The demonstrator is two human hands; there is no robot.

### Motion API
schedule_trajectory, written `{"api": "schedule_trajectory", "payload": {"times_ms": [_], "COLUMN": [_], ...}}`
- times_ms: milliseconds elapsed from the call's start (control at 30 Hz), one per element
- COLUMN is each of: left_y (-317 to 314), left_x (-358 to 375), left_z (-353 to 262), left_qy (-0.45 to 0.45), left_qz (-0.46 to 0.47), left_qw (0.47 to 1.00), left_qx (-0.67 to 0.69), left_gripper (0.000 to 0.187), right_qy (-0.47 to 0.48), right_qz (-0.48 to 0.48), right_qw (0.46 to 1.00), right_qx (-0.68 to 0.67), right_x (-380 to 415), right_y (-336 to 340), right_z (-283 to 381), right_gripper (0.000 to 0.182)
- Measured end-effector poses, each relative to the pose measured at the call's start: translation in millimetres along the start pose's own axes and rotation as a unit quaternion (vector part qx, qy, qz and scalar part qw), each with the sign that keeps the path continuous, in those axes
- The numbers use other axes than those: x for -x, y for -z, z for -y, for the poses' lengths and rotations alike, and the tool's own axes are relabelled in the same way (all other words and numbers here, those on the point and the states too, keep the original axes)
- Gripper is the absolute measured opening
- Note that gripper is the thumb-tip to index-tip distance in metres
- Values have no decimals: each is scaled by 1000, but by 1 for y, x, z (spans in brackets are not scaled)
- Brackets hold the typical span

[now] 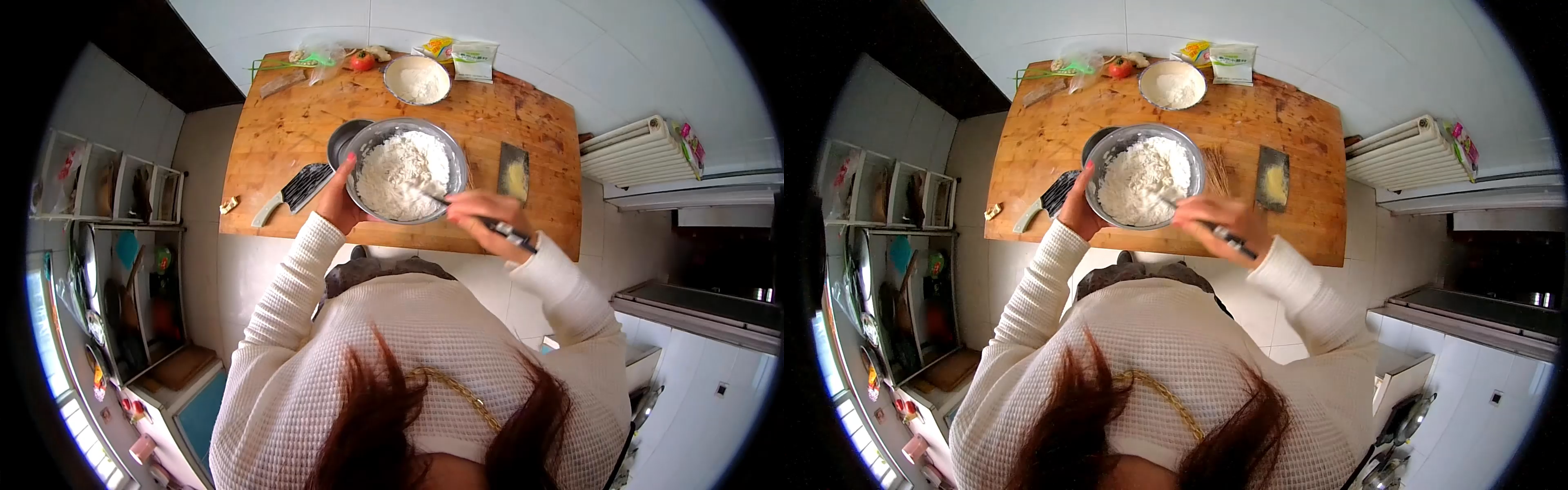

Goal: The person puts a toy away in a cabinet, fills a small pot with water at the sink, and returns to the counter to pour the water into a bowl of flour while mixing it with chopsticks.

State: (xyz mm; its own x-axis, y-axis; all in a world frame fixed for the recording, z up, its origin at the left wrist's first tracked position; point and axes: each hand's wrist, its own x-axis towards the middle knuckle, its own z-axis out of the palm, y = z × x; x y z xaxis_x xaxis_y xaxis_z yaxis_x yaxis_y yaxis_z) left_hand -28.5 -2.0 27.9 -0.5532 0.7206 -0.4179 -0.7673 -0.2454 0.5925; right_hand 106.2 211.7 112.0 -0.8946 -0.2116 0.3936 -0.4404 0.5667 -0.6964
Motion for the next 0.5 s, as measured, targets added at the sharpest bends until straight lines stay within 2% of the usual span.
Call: {"api": "schedule_trajectory", "payload": {"times_ms": [67,133,267,300,333,400,467,500], "left_y": [-9,-16,-19,-19,-18,-16,-15,-18], "left_x": [1,1,2,2,3,3,1,3], "left_z": [1,2,3,3,3,5,8,6], "left_qy": [-8,7,-18,-18,-18,-15,-23,-24], "left_qz": [-5,-15,-31,-31,-29,-25,-22,-23], "left_qw": [1000,998,996,996,995,994,995,994], "left_qx": [-14,-56,-81,-81,-93,-105,-99,-99], "left_gripper": [70,72,73,73,73,73,73,73], "right_qy": [2,-50,-9,-18,-26,-95,-180,-199], "right_qz": [1,-33,-64,-46,-51,-112,-173,-175], "right_qw": [1000,998,994,996,990,958,932,931], "right_qx": [7,-21,-82,-75,-128,-245,-263,-252], "right_x": [-4,-13,-6,-3,2,0,-3,1], "right_y": [-15,-18,-23,-24,-27,-24,-4,3], "right_z": [9,20,25,24,7,-28,-40,-40], "right_gripper": [12,11,11,14,13,15,15,16]}}
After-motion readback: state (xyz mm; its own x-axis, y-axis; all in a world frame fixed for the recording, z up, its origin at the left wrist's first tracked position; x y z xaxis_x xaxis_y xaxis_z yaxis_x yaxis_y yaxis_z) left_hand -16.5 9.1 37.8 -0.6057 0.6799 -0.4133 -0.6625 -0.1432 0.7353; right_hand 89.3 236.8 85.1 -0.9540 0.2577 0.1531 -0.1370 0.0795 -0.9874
